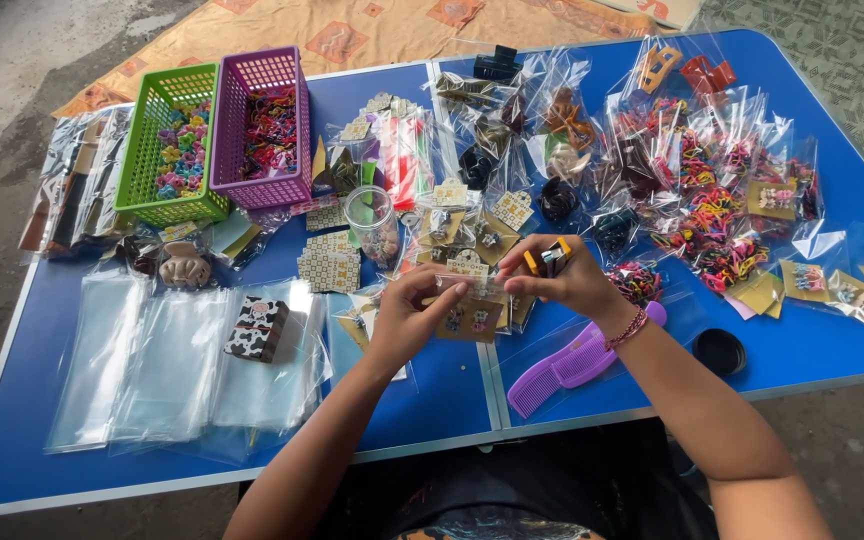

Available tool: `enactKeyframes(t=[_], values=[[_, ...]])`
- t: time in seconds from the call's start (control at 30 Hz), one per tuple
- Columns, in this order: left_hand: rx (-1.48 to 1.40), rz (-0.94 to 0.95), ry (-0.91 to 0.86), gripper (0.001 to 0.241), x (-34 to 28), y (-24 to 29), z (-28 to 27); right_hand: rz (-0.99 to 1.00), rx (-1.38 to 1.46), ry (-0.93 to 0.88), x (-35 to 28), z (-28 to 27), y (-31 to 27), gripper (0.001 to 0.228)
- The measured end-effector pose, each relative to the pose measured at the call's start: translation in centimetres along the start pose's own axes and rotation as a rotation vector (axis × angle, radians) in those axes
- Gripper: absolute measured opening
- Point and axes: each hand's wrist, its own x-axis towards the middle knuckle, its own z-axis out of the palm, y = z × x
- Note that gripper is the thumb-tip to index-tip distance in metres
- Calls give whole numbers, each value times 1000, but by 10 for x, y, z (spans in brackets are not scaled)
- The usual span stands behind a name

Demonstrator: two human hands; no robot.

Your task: The person is packaging hair clips by placing them on cardboard backings, inserting them into small plastic bags, and stapling the bags shut.

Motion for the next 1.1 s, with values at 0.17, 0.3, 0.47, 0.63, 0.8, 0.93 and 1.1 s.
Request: enactKeyframes(t=[0.17,0.3,0.47,0.63,0.8,0.93,1.1], values=[[7,6,-8,18,-1,4,1,-10,-94,16,0,4,1,21],[7,6,-24,19,-1,1,1,-12,-114,28,-1,3,2,22],[-10,-2,-39,21,-1,10,3,-15,-125,21,0,3,-1,21],[-11,10,-33,20,-1,11,3,-32,-129,10,1,2,-3,22],[-10,21,-42,20,-2,12,3,-56,-108,-19,1,6,-10,24],[-15,35,-50,21,-2,19,3,-64,-90,-19,1,7,-9,26],[-20,41,-48,21,-1,15,3,-79,-93,-29,0,5,-5,27]])
